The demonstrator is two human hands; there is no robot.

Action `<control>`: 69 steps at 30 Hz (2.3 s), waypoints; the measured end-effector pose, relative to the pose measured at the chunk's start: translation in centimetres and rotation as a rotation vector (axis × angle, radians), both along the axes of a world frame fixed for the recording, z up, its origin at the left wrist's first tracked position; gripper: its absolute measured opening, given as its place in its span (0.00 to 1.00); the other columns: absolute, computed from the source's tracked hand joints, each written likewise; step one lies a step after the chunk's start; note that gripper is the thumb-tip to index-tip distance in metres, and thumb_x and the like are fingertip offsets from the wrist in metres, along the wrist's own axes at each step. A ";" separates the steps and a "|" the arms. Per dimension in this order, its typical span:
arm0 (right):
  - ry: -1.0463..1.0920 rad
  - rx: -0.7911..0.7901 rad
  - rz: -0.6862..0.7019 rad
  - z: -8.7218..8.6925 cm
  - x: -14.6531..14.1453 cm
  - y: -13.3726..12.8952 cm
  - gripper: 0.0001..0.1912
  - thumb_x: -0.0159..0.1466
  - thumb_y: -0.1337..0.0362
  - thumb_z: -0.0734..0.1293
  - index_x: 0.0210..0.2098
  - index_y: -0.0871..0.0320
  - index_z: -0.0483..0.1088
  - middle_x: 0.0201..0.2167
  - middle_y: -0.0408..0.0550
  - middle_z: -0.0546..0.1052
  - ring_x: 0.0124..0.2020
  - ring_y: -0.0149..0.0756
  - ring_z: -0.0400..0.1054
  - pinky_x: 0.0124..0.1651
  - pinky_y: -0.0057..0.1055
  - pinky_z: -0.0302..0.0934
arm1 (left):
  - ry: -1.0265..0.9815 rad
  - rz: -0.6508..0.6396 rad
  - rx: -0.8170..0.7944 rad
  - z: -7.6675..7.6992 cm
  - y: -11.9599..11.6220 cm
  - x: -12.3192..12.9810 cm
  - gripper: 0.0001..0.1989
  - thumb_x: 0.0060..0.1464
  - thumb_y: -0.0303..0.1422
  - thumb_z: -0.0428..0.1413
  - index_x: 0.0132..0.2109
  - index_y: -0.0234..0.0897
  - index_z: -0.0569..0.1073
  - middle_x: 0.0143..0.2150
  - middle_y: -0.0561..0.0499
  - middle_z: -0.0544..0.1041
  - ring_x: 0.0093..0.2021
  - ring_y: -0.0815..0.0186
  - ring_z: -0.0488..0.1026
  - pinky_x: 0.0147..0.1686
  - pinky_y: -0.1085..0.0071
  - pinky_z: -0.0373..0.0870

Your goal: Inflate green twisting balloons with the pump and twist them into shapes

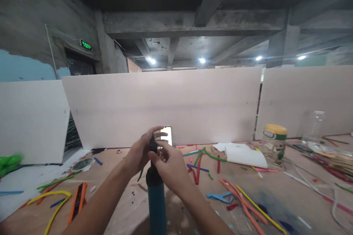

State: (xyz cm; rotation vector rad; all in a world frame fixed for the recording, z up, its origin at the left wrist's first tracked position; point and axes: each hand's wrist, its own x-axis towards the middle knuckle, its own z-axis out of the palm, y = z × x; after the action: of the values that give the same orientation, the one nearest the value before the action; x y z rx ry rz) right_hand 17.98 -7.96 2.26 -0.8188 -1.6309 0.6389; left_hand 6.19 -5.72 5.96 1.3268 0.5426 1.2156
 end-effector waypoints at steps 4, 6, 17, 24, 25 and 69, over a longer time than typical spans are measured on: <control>0.132 -0.157 0.201 0.3 1.0 0.6 0.07 0.61 0.59 0.63 0.33 0.57 0.68 0.19 0.39 0.68 0.20 0.30 0.61 0.24 0.27 0.56 | 0.084 0.111 0.024 -1.4 -1.0 0.4 0.16 0.52 0.39 0.55 0.48 0.41 0.69 0.52 0.44 0.71 0.37 0.63 0.73 0.35 0.67 0.70; 0.146 -0.193 0.148 0.1 1.6 0.9 0.07 0.60 0.59 0.64 0.33 0.56 0.67 0.17 0.38 0.67 0.18 0.28 0.59 0.21 0.26 0.54 | 0.133 0.156 0.075 -1.4 -1.2 0.3 0.14 0.54 0.37 0.53 0.48 0.41 0.70 0.53 0.44 0.71 0.47 0.59 0.71 0.44 0.63 0.68; 0.136 -0.336 0.413 -0.4 2.0 2.1 0.06 0.57 0.70 0.64 0.23 0.59 0.69 0.20 0.40 0.70 0.20 0.26 0.61 0.22 0.25 0.55 | 0.228 0.096 0.033 -1.5 -1.7 0.0 0.19 0.52 0.33 0.53 0.53 0.43 0.70 0.58 0.45 0.67 0.56 0.56 0.64 0.50 0.62 0.65; 1.017 -0.557 0.540 1.2 2.6 1.5 0.10 0.54 0.59 0.72 0.33 0.57 0.72 0.14 0.32 0.59 0.14 0.20 0.47 0.16 0.18 0.45 | 0.252 0.120 -0.008 -1.3 -1.5 -0.4 0.16 0.52 0.38 0.55 0.47 0.37 0.72 0.34 0.47 0.75 0.22 0.70 0.68 0.21 0.73 0.65; 0.967 -0.542 0.519 1.1 2.2 1.2 0.11 0.54 0.58 0.72 0.33 0.57 0.73 0.13 0.31 0.55 0.13 0.20 0.42 0.15 0.19 0.40 | 0.288 0.147 0.035 -1.3 -1.5 -0.3 0.16 0.52 0.39 0.56 0.46 0.36 0.73 0.28 0.50 0.74 0.19 0.73 0.64 0.19 0.74 0.62; -0.372 0.216 0.057 5.3 5.8 -7.4 0.02 0.59 0.65 0.67 0.30 0.54 0.70 0.25 0.40 0.70 0.26 0.27 0.60 0.28 0.25 0.53 | 0.712 0.452 0.439 1.9 -10.0 -1.0 0.13 0.56 0.40 0.50 0.28 0.39 0.70 0.18 0.57 0.63 0.20 0.71 0.60 0.21 0.75 0.57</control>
State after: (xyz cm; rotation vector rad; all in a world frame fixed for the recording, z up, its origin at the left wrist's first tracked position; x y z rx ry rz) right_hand 23.81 -15.35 7.57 -0.7643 -2.0261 0.3531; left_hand 5.18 -15.71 7.87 2.1121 1.1755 1.2409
